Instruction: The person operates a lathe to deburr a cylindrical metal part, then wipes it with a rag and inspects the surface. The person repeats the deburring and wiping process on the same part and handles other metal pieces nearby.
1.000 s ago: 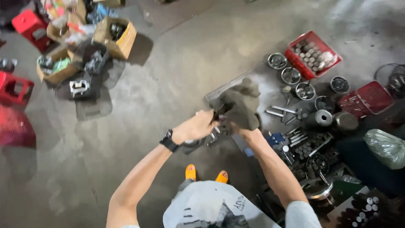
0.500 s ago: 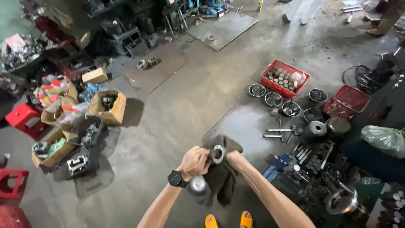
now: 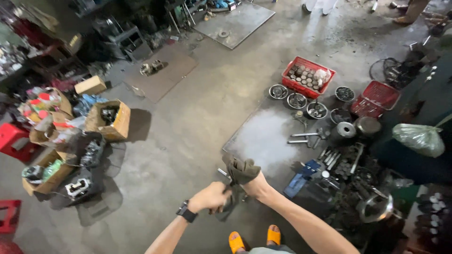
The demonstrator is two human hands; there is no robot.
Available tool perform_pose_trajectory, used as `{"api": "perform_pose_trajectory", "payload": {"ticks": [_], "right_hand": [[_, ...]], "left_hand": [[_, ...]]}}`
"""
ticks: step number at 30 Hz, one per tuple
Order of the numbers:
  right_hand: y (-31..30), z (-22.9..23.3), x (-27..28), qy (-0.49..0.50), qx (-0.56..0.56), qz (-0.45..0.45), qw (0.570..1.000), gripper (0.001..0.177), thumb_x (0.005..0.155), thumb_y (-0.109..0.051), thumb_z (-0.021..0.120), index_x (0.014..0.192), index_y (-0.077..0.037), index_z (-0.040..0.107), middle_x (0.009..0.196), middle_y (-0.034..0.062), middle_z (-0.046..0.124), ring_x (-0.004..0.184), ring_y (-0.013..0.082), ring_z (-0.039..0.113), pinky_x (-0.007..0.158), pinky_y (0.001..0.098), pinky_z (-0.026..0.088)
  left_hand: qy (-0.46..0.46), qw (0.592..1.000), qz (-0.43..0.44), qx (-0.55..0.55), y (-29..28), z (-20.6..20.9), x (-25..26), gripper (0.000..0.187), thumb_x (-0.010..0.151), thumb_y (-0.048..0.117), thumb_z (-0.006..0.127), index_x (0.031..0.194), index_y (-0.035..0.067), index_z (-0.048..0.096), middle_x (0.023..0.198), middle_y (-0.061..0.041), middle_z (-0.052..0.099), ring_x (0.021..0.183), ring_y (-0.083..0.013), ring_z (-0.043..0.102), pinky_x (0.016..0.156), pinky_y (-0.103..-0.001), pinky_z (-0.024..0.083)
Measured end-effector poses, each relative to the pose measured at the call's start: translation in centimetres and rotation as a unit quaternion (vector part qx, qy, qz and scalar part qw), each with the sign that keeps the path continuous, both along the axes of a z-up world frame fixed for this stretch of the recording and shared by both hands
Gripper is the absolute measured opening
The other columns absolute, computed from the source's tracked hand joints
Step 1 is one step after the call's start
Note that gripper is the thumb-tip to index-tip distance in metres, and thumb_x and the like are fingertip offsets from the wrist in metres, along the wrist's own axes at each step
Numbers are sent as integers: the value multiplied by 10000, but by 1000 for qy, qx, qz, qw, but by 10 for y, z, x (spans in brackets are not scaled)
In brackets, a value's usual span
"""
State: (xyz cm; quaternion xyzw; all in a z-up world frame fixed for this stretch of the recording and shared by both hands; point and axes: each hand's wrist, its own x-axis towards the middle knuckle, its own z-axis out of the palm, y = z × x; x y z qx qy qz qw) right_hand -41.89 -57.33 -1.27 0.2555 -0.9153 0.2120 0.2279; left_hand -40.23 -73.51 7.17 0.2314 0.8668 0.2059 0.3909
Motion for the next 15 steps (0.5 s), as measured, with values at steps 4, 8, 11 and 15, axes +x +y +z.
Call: {"api": "perform_pose_trajectory", "payload": {"ticks": [4,8,11,15], "right_hand": [[9,-62,-25,-49,29,-118,991,186,697,-16,444,875,-68,464,798,133,464,675,279,444,604,379,346],[6,-77,-45,-212,-93,-181,956,240,678,-141,513,915,-104,518,858,128,515,757,279,497,681,385,407],[0,-68,-46,-408,-279,-197,846,289,651,-278,666,914,-170,611,867,86,606,779,236,585,637,359,479],[-1,-31,-21,-583,-429,-211,657,357,624,-413,820,912,-236,706,875,46,697,802,193,673,594,334,551]], "left_hand": [[62,941,221,249,8,-80,5,204,846,109,440,658,33,455,498,-140,539,394,-300,457,426,-348,346],[392,882,151,214,21,-84,4,95,851,82,492,849,-4,530,546,-217,565,545,-384,605,477,-451,455],[443,854,165,219,22,-106,-3,62,835,81,499,871,40,526,516,-162,535,505,-348,584,452,-420,459],[429,843,219,240,23,-114,-17,35,826,51,497,843,25,511,498,-190,504,501,-388,557,442,-450,414]]}}
